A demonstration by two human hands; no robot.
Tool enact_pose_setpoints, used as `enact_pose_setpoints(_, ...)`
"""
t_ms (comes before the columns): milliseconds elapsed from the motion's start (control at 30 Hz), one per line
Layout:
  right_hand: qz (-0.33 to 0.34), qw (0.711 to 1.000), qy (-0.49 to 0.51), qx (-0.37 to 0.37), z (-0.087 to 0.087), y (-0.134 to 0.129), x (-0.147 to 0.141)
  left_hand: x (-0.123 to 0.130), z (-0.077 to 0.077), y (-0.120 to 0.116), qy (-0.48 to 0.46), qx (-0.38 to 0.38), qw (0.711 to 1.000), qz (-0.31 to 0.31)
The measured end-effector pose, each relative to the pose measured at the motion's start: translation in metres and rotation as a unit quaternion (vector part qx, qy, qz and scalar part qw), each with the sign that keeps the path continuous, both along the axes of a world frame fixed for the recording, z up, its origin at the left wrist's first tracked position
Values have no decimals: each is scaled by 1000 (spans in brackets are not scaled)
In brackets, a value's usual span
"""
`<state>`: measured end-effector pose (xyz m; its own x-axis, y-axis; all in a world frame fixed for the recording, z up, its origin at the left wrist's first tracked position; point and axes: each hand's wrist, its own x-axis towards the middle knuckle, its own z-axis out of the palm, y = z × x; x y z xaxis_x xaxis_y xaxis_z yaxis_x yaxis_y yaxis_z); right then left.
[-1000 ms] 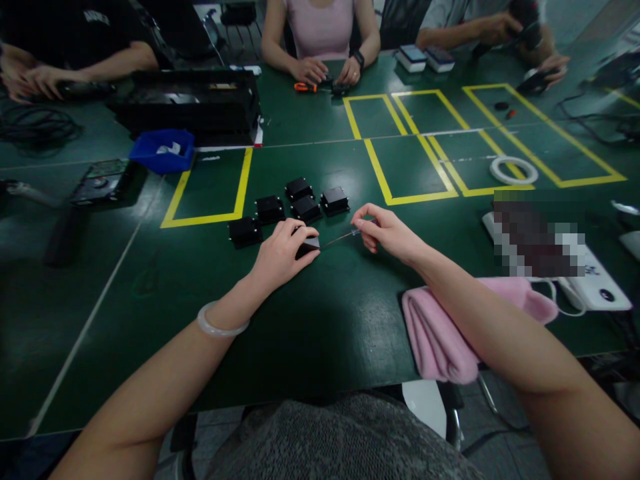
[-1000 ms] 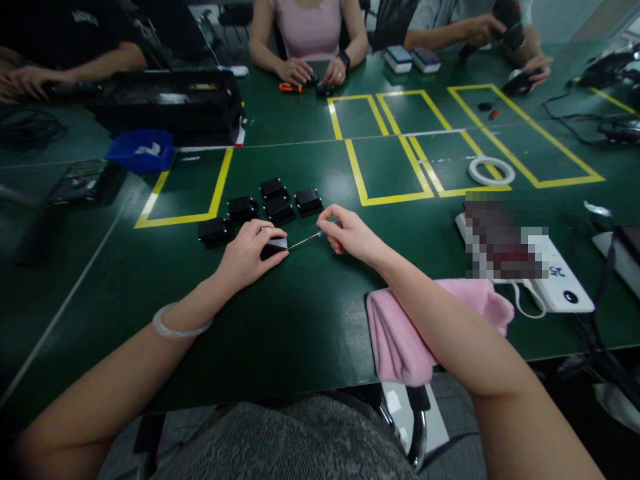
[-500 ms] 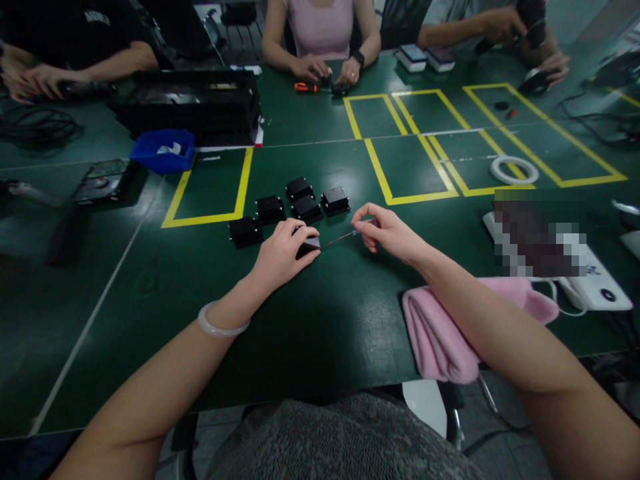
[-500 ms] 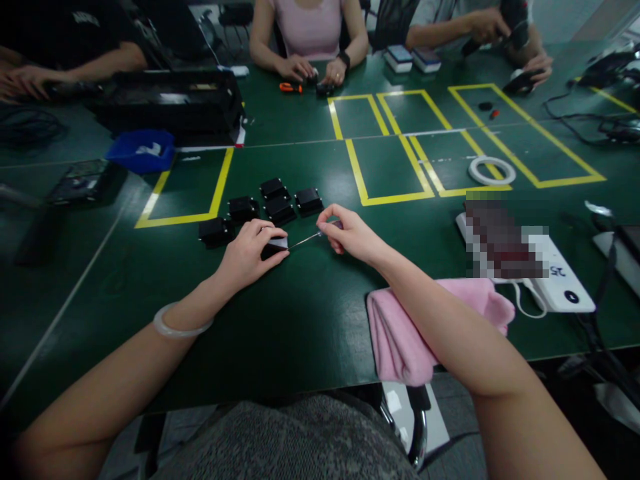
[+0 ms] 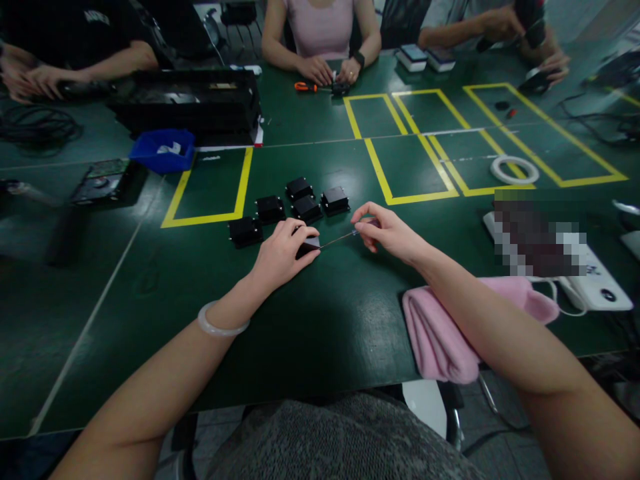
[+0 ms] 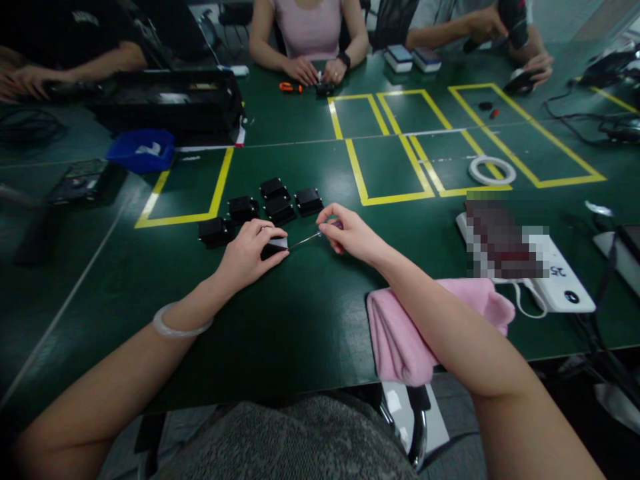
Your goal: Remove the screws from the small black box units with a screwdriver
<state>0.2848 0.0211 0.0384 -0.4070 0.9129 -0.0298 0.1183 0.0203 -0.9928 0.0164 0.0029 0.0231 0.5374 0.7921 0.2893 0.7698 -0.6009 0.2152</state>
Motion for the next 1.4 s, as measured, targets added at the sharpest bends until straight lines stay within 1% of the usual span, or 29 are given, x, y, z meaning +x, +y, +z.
enact_pose_setpoints(200,3,1000,14,-23,1,0,-1,1,1,0,0,-8,1000,2)
enact_pose_setpoints(400,-9,1000,5,-5,2,-1,-1,0,1,0,-2,-13,1000,3)
enact_pose_setpoints(600,-2,999,16,-29,3,-2,-3,0,1,0,3,-9,1000,3)
enact_pose_setpoints(767,-15,1000,3,-11,3,-2,-2,1,2,0,3,-12,1000,5)
enact_pose_setpoints(1000,0,1000,16,-20,1,0,-2,0,1,0,0,-12,1000,3)
enact_pose_setpoints(1200,-11,1000,-4,5,0,0,0,0,1,0,-1,-13,1000,4)
enact_pose_setpoints(1400,-3,1000,10,-17,0,0,-1,0,1,0,-1,-10,1000,-1)
